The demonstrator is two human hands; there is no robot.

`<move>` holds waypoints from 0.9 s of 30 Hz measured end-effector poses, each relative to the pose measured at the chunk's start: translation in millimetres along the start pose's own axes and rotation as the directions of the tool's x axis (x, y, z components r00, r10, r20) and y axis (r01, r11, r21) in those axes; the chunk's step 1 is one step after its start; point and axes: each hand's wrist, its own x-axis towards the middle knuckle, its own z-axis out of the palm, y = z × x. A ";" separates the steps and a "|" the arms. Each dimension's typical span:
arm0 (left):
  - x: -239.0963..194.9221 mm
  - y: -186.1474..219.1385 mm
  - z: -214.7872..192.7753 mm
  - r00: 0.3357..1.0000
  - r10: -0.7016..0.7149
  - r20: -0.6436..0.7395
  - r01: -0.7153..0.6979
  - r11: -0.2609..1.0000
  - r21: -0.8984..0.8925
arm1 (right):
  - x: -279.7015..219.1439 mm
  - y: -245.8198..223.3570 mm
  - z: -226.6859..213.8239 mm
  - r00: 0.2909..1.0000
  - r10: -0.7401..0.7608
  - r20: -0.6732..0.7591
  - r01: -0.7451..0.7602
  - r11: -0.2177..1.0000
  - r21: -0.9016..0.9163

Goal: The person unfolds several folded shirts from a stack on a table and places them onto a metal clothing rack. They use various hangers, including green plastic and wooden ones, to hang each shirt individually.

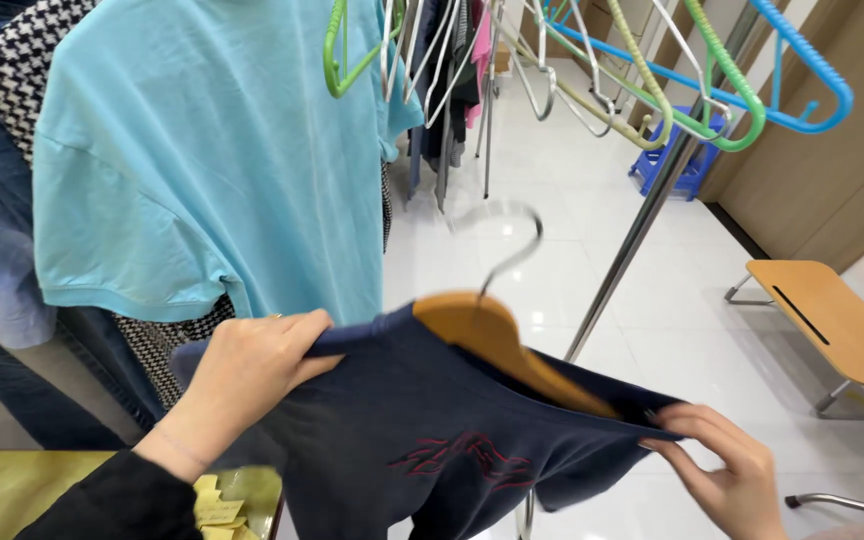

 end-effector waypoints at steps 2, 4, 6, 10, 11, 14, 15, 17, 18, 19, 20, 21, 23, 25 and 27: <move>9.2 5.1 -0.9 1.000 -0.015 0.021 0.016 0.997 -0.070 | 18.2 -14.2 14.1 1.000 -0.011 0.018 0.010 0.999 0.046; 18.6 13.1 -0.3 0.999 -0.029 0.036 0.034 0.990 -0.136 | 30.2 -20.4 26.9 0.999 -0.028 0.032 0.025 0.996 0.091; 26.0 25.0 1.9 1.000 -0.012 0.001 0.012 0.980 -0.197 | 35.0 -19.5 38.2 0.985 0.112 0.130 -0.143 0.954 0.263; 29.5 38.8 28.9 1.000 -0.003 -0.020 -0.001 0.975 -0.223 | 46.0 -23.8 44.3 0.857 0.314 0.408 -0.414 0.892 0.182; 29.1 36.8 32.9 1.000 -0.022 -0.008 0.019 0.960 -0.280 | 42.3 -13.3 45.0 0.824 0.310 0.474 -0.448 0.869 0.209; 27.8 6.8 43.4 0.995 -0.096 -0.012 0.084 0.919 -0.386 | 40.4 27.1 42.8 0.744 0.418 0.520 -0.567 0.808 0.162; 25.9 -5.8 46.4 0.990 -0.143 -0.012 0.122 0.882 -0.455 | 39.8 41.7 40.6 0.676 0.550 0.491 -0.664 0.743 0.081; 28.9 -17.6 47.0 0.968 -0.242 0.072 0.247 0.847 -0.470 | 50.2 51.9 44.2 0.617 0.561 0.552 -0.709 0.701 0.080; 28.3 -20.6 48.1 0.930 -0.324 0.173 0.367 0.792 -0.488 | 50.7 55.8 43.9 0.538 0.584 0.608 -0.764 0.642 0.060; 34.2 -23.8 38.7 0.930 -0.328 0.168 0.368 0.794 -0.484 | 55.8 57.7 45.9 0.543 0.578 0.609 -0.760 0.647 0.064; 39.6 -26.1 29.7 0.865 -0.342 0.368 0.495 0.704 -0.509 | 60.6 59.7 47.3 0.497 0.570 0.655 -0.809 0.576 0.113; 45.0 -28.3 21.1 0.767 -0.325 0.554 0.618 0.606 -0.500 | 65.2 62.0 48.8 0.452 0.553 0.700 -0.853 0.499 0.157; 32.7 -46.1 36.0 0.756 -0.312 0.575 0.617 0.632 -0.468 | 71.1 67.4 44.6 0.443 0.570 0.692 -0.867 0.470 0.168; 19.3 -63.2 57.8 0.743 -0.296 0.601 0.615 0.657 -0.437 | 73.8 69.9 43.3 0.428 0.590 0.684 -0.883 0.435 0.177; 3.1 -77.0 86.0 0.667 -0.573 0.477 0.740 0.587 -0.329 | 70.2 68.2 42.8 0.560 0.512 0.652 -0.780 0.590 0.207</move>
